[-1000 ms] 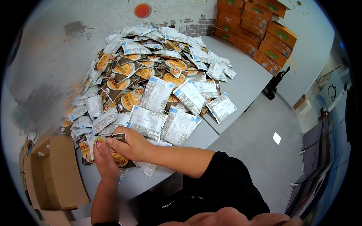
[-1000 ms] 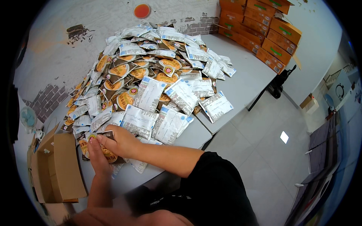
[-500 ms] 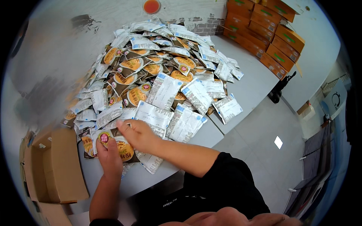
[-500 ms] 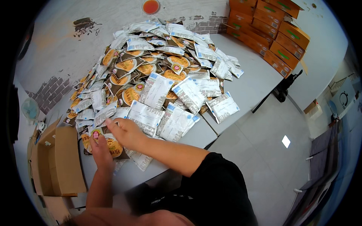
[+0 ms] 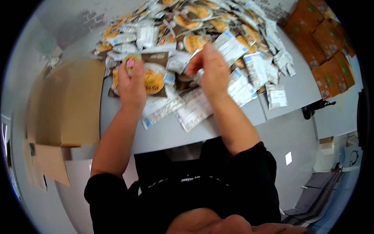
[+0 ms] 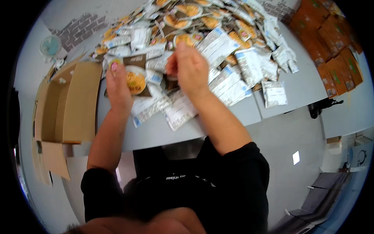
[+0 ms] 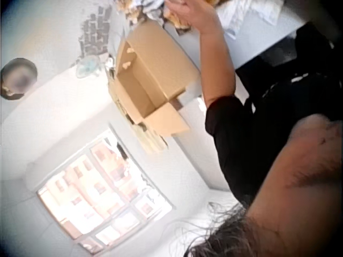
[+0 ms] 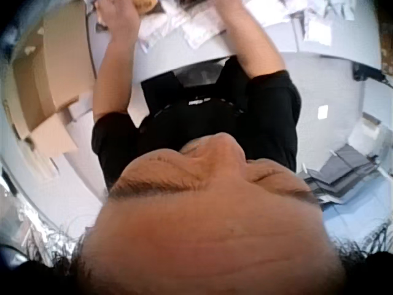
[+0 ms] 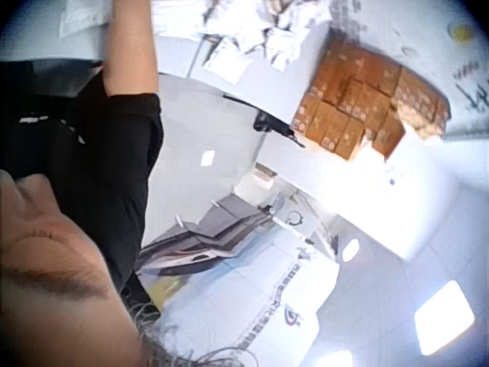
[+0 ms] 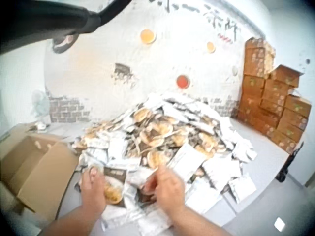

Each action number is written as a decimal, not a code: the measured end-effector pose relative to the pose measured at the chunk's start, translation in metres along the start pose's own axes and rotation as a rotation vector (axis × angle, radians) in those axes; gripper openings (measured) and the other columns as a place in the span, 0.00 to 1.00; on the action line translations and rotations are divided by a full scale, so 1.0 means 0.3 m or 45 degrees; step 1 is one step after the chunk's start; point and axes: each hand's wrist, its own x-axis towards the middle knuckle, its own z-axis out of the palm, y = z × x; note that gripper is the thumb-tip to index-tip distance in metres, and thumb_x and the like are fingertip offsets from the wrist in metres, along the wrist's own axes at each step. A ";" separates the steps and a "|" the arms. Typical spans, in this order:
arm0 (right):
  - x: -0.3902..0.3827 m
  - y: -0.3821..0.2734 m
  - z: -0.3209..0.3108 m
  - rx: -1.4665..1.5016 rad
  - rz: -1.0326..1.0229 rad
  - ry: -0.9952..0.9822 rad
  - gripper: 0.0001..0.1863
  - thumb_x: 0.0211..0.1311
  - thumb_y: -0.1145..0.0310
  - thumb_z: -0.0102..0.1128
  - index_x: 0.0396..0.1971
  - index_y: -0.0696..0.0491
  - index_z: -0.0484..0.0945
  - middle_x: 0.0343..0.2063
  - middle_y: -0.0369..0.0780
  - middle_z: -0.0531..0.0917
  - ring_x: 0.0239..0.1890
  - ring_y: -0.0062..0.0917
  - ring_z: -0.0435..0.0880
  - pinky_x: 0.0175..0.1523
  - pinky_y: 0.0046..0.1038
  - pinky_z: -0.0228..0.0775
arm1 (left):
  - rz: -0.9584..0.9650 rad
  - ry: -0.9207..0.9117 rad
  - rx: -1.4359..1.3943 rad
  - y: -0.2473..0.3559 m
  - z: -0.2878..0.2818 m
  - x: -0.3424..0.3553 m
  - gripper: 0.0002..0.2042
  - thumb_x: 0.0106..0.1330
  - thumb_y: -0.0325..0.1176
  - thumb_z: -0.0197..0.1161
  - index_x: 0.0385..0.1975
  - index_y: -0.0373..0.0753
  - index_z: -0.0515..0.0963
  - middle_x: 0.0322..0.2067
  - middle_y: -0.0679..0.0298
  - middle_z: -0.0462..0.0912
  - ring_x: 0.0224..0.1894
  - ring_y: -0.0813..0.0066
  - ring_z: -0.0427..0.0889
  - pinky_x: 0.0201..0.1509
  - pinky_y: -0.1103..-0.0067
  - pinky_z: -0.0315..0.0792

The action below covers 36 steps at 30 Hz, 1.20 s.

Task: The person repeatedly picks up small, sealed food packets from a large pile on a table, briefly inspects them, and places them into a cardboard box. The person handles the items one at a time, moving them from the pile to the box in a repetitive sequence.

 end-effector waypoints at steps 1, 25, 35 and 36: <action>-0.018 -0.015 0.002 0.014 -0.111 0.021 0.26 0.71 0.54 0.35 0.23 0.59 0.73 0.18 0.41 0.77 0.20 0.23 0.75 0.28 0.24 0.69 | 0.043 -0.023 0.009 0.006 0.000 -0.005 0.11 0.67 0.36 0.57 0.41 0.36 0.69 0.34 0.69 0.73 0.35 0.86 0.68 0.39 0.85 0.67; -0.934 0.788 -0.242 -1.278 0.801 -1.616 0.23 0.60 0.49 0.52 0.38 0.56 0.78 0.41 0.49 0.80 0.44 0.42 0.78 0.51 0.38 0.69 | 0.214 -0.301 0.153 0.035 0.003 -0.074 0.17 0.60 0.38 0.66 0.38 0.33 0.70 0.33 0.65 0.78 0.34 0.84 0.75 0.38 0.83 0.72; -0.849 0.964 -0.129 -1.281 1.051 -2.021 0.25 0.61 0.47 0.48 0.45 0.51 0.77 0.46 0.45 0.79 0.48 0.40 0.78 0.54 0.36 0.69 | -0.046 -0.119 -0.245 0.023 -0.021 -0.060 0.16 0.65 0.36 0.56 0.48 0.36 0.65 0.39 0.66 0.73 0.37 0.83 0.72 0.41 0.82 0.70; -0.829 0.986 -0.133 -1.281 1.045 -2.031 0.24 0.61 0.48 0.48 0.45 0.51 0.77 0.46 0.45 0.79 0.48 0.40 0.78 0.54 0.36 0.69 | -0.069 -0.053 -0.264 0.039 -0.001 -0.055 0.16 0.67 0.39 0.51 0.49 0.36 0.63 0.39 0.66 0.72 0.36 0.81 0.71 0.41 0.80 0.70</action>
